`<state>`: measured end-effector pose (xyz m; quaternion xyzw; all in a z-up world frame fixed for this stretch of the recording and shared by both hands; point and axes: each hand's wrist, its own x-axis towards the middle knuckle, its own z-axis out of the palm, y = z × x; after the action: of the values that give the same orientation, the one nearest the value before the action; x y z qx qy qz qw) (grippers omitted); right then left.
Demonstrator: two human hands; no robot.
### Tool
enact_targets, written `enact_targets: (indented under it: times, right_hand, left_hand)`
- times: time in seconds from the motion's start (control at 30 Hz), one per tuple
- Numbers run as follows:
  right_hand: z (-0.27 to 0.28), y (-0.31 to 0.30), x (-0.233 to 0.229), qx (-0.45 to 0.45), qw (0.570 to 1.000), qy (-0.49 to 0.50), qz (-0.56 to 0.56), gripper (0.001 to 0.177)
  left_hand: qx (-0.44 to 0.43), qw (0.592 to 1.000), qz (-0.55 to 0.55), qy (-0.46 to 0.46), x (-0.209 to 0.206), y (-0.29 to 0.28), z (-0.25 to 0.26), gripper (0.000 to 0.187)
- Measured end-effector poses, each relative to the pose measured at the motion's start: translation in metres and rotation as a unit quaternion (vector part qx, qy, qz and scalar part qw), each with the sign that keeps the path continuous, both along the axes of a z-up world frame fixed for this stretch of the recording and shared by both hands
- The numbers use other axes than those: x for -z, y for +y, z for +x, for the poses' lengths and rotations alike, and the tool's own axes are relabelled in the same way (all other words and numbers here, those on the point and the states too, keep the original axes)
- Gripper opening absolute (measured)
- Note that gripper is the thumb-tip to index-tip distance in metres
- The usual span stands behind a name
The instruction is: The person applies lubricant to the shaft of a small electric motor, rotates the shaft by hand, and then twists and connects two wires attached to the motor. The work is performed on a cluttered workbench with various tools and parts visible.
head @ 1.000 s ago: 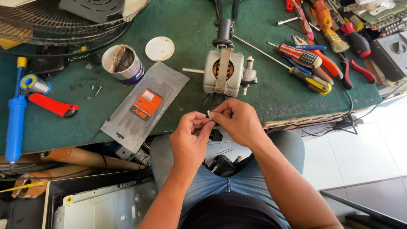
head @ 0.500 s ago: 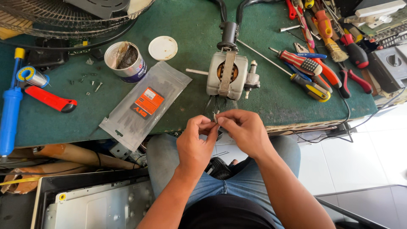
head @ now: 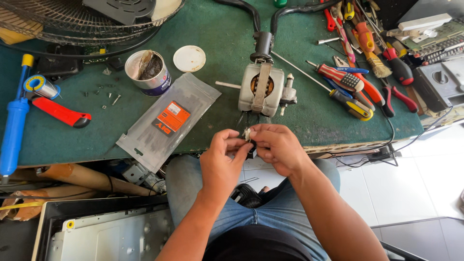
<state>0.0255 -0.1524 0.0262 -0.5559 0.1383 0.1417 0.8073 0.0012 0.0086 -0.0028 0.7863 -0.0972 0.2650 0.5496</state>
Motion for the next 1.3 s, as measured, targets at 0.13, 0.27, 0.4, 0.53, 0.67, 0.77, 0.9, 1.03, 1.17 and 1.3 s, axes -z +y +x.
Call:
enact_targets:
  times: [0.13, 0.27, 0.4, 0.53, 0.67, 0.77, 0.9, 1.03, 1.17, 1.3]
  right_hand:
    - [-0.001, -0.004, -0.005, -0.016, 0.999, -0.028, -0.037, 0.023]
    - [-0.005, -0.007, 0.001, -0.032, 0.992, -0.067, -0.098, 0.021]
    - [-0.012, -0.005, -0.008, -0.030, 0.984, -0.090, -0.154, 0.019]
    - [-0.017, -0.001, -0.007, -0.008, 0.942, -0.107, -0.318, 0.015]
    - [-0.024, 0.004, -0.004, 0.069, 0.920, -0.173, -0.346, 0.014]
    - [-0.028, 0.001, -0.007, 0.037, 0.931, -0.143, -0.334, 0.017]
    - [-0.028, 0.002, -0.014, 0.036, 0.939, -0.135, -0.315, 0.030]
    - [-0.025, 0.000, -0.006, 0.016, 0.945, -0.137, -0.297, 0.021]
    - [-0.024, -0.003, -0.005, 0.009, 0.948, -0.145, -0.283, 0.021]
    - [-0.024, -0.004, -0.001, 0.003, 0.950, -0.148, -0.276, 0.039]
  left_hand:
    - [0.085, 0.976, -0.115, 0.162, -0.014, 0.009, 0.004, 0.031]
    - [0.102, 0.968, -0.113, 0.199, -0.020, 0.011, 0.006, 0.043]
    - [0.097, 0.964, -0.116, 0.220, -0.022, 0.007, 0.008, 0.046]
    - [0.090, 0.959, -0.144, 0.228, -0.015, 0.003, 0.008, 0.040]
    - [0.095, 0.953, -0.182, 0.225, -0.020, 0.003, 0.006, 0.042]
    - [0.080, 0.977, -0.118, 0.161, -0.024, -0.006, -0.003, 0.042]
    - [0.089, 0.987, -0.071, 0.113, -0.020, -0.007, -0.012, 0.035]
    - [0.101, 0.983, -0.103, 0.113, -0.008, -0.008, -0.009, 0.037]
    - [0.116, 0.975, -0.138, 0.129, -0.001, -0.009, -0.007, 0.038]
    - [0.124, 0.975, -0.142, 0.122, 0.010, -0.004, -0.003, 0.034]
